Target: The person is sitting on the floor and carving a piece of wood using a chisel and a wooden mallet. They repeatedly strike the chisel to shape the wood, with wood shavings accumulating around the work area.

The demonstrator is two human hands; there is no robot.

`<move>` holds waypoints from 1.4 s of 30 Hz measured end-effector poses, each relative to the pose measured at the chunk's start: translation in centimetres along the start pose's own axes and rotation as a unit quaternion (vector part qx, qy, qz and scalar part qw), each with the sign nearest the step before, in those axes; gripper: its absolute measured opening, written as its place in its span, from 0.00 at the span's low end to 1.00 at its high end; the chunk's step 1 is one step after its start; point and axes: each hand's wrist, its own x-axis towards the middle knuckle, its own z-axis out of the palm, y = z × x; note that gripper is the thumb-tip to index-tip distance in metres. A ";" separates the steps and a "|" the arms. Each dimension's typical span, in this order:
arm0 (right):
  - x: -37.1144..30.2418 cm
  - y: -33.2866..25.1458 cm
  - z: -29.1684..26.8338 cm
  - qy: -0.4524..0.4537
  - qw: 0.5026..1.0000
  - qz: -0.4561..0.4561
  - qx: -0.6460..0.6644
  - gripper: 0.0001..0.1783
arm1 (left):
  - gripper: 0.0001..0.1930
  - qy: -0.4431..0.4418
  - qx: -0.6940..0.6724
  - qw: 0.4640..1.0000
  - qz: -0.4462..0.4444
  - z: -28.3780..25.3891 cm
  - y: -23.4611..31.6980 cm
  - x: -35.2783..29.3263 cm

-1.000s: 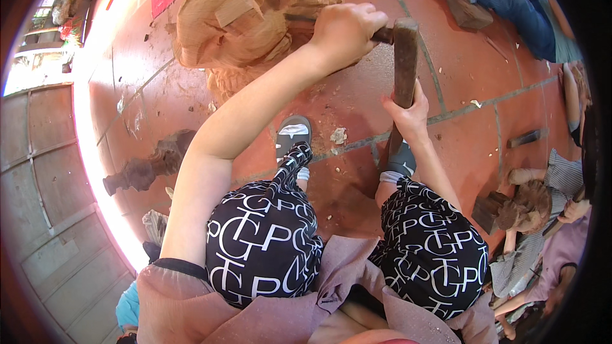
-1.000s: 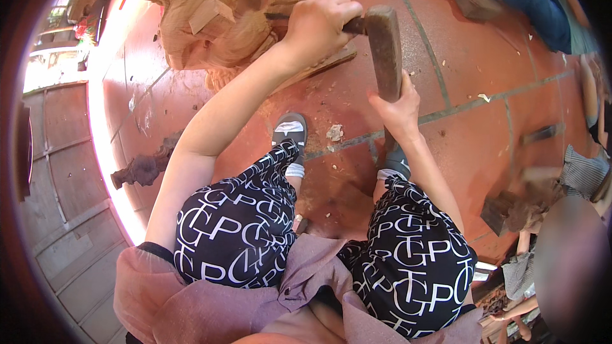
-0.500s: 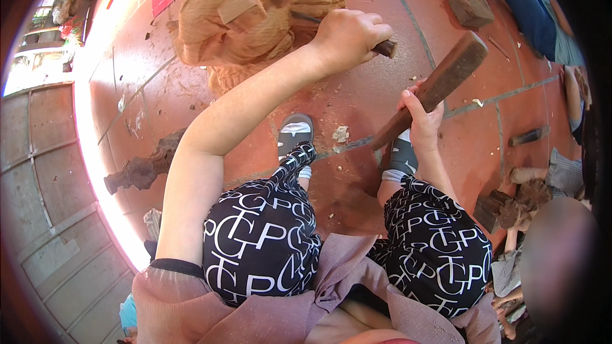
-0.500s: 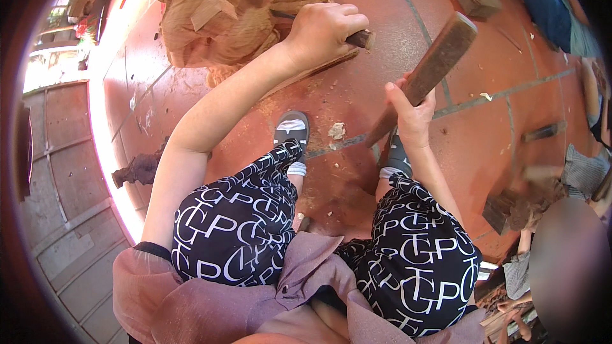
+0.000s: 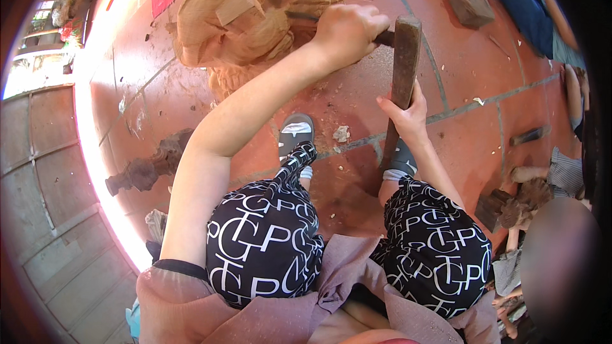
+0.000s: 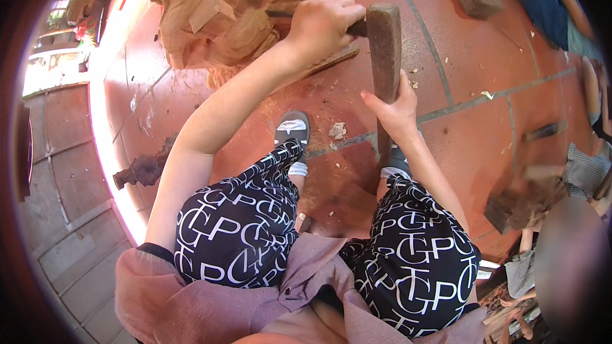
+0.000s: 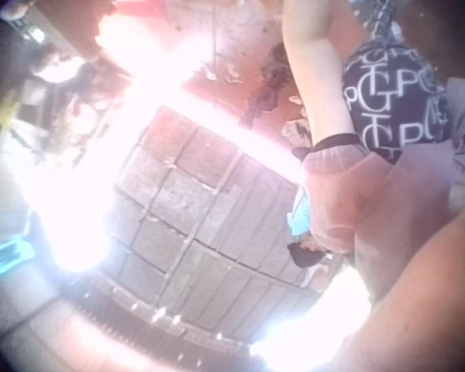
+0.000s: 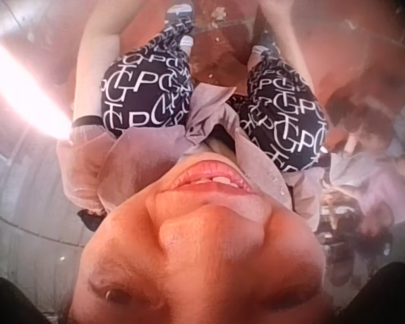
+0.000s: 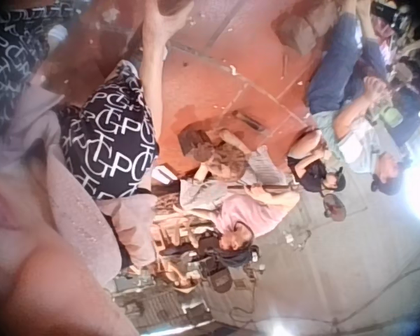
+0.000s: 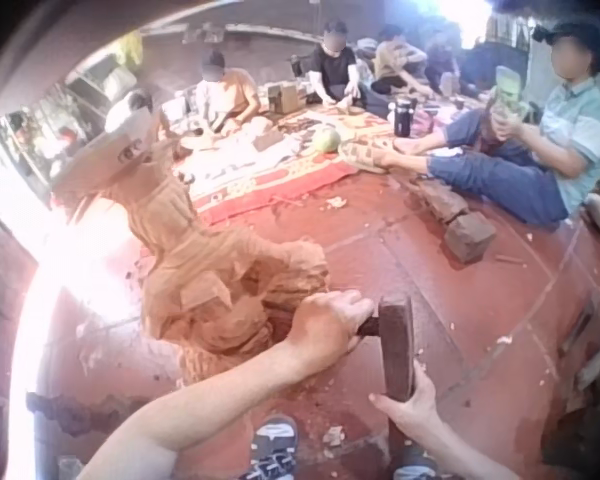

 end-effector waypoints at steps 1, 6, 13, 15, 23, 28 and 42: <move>-0.1 0.1 -0.1 0.001 1.000 0.018 0.024 0.19 | 0.12 -0.019 -0.007 1.000 0.011 -0.1 0.5 -0.2; -0.1 -1.2 -0.4 0.021 0.988 0.086 0.124 0.20 | 0.13 -0.073 -0.025 0.996 0.039 -0.4 2.0 -0.8; -0.7 -1.3 -0.3 0.041 0.983 0.025 0.179 0.22 | 0.12 -0.031 -0.016 0.998 0.053 -0.3 0.2 -0.6; -0.8 -1.0 -0.2 0.051 0.976 0.017 0.211 0.22 | 0.12 -0.009 -0.021 0.998 0.059 -0.1 0.1 -0.7; 0.1 -1.9 -0.3 0.046 0.996 0.004 0.082 0.24 | 0.10 0.019 0.001 0.999 0.043 -0.2 -0.2 -0.5; 0.5 -2.9 -0.2 -0.001 1.000 -0.004 0.018 0.20 | 0.10 0.010 -0.005 1.000 0.024 0.0 -0.1 -0.2; 0.2 -0.2 0.6 -0.017 0.982 0.089 0.165 0.22 | 0.11 -0.049 0.034 0.998 -0.005 0.5 0.0 0.5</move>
